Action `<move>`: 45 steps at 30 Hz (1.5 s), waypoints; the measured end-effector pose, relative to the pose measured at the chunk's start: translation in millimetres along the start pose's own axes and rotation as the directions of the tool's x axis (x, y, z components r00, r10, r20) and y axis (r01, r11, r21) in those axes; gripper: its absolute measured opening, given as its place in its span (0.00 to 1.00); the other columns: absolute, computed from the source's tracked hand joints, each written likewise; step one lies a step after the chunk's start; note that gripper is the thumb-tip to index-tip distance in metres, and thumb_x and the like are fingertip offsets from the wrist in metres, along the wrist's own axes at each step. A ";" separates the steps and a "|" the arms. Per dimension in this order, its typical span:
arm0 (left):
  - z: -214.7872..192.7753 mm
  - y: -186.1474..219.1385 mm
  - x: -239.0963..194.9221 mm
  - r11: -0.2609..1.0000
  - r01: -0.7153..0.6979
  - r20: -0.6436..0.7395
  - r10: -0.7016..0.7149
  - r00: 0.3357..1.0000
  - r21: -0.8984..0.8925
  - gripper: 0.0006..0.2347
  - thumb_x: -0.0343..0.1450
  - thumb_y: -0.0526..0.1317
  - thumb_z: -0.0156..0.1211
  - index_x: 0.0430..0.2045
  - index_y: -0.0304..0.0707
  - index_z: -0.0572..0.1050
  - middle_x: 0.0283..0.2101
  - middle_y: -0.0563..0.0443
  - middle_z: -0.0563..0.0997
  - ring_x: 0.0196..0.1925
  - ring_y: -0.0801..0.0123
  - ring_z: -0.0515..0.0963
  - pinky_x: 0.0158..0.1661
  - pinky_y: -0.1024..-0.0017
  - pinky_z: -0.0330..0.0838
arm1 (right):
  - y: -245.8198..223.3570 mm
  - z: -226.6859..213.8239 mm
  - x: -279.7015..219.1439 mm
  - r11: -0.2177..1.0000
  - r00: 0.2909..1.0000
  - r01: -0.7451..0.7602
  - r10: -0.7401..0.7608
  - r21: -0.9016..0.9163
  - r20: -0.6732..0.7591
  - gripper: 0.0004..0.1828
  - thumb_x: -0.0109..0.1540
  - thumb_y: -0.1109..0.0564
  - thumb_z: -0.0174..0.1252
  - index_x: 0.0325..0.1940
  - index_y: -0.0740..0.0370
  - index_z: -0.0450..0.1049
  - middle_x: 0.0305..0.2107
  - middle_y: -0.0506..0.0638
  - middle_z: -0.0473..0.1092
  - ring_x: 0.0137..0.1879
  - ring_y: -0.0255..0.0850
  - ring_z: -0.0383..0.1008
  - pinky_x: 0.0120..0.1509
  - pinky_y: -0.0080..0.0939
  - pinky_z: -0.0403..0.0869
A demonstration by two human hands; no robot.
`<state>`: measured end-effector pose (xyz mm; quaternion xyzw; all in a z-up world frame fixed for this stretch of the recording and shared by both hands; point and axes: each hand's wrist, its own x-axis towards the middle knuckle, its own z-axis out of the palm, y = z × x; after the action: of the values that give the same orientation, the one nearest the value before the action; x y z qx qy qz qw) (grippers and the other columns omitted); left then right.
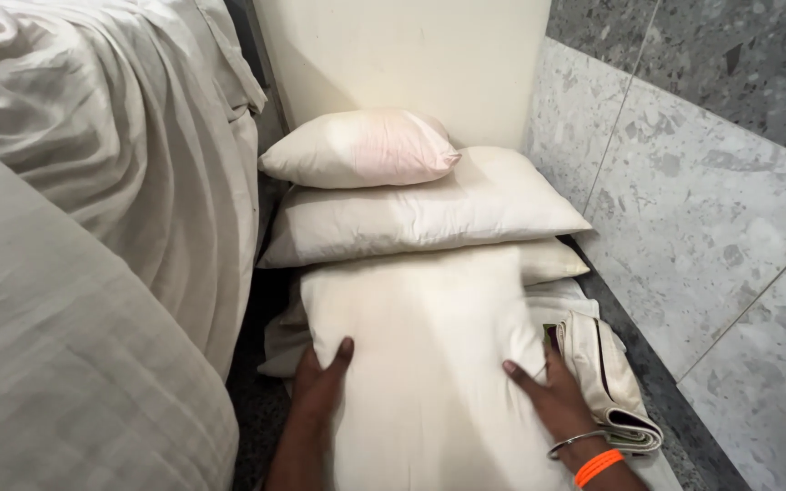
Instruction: Putting pillows into decorative and standard pillowcases.
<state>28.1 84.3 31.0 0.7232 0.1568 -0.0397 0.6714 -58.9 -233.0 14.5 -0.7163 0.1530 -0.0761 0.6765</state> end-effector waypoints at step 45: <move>37.6 -102.7 1.5 0.509 -0.072 0.231 -0.257 0.938 0.858 0.57 0.66 0.75 0.53 0.72 0.50 0.16 0.77 0.35 0.14 0.78 0.27 0.23 0.72 0.39 0.36 | 57.7 -3.2 -2.4 0.396 0.961 0.194 0.106 -0.897 0.255 0.46 0.66 0.25 0.36 0.82 0.42 0.33 0.80 0.48 0.29 0.83 0.57 0.27 0.82 0.57 0.39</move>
<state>6.5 52.6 -71.5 0.9320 0.0414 -0.2684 0.2401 -68.9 -237.5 -42.3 -0.9762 0.0561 0.1009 0.1836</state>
